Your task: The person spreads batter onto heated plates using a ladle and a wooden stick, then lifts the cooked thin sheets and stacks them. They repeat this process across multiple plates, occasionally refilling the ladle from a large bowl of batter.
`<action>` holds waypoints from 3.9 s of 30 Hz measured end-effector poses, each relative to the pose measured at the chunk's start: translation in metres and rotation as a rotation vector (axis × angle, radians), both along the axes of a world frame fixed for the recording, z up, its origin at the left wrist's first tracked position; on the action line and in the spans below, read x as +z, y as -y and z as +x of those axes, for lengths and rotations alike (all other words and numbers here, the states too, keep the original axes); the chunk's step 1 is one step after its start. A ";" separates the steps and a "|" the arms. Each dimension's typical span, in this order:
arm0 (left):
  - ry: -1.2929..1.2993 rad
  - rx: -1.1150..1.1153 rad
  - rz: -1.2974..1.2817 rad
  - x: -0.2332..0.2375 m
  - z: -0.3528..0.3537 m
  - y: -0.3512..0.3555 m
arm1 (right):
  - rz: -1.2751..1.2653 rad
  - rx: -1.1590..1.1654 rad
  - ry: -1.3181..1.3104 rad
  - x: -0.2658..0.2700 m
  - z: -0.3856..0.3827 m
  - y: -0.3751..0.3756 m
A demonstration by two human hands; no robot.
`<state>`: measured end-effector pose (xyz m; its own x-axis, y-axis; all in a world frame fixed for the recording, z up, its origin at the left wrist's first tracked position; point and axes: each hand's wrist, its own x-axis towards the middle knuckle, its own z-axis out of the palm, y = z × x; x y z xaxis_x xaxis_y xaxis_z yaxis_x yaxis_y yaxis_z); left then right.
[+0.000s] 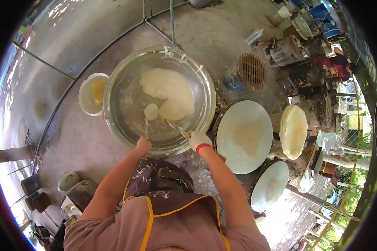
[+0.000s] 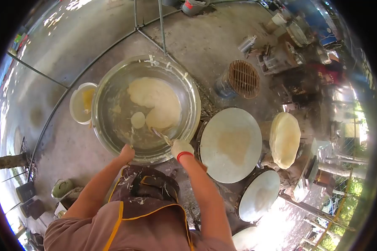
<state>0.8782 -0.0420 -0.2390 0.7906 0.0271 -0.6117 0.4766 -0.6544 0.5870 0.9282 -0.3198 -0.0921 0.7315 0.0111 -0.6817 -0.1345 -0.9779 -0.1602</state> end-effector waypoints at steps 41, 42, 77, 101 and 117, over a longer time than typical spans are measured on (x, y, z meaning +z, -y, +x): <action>-0.209 0.301 -0.808 0.288 0.001 -0.035 | 0.685 -0.363 0.183 0.146 -0.050 -0.028; -0.253 0.313 -0.797 0.265 0.007 -0.033 | 0.619 -0.332 0.168 0.129 -0.049 -0.022; 0.143 0.103 -1.068 0.414 0.041 -0.063 | 1.398 -0.797 0.272 0.225 -0.020 -0.030; -0.221 -0.016 -0.920 0.417 -0.132 0.137 | 1.398 -1.144 0.604 0.190 -0.269 0.105; -1.386 -0.527 -1.026 0.372 -0.239 0.488 | 0.294 -1.368 0.903 0.115 -0.588 0.238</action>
<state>0.6390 -0.5297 0.1329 -0.4571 -0.8063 -0.3754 0.8050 -0.5545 0.2108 0.3403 -0.5579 0.0225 0.4402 -0.8847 -0.1531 -0.5774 -0.1484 -0.8028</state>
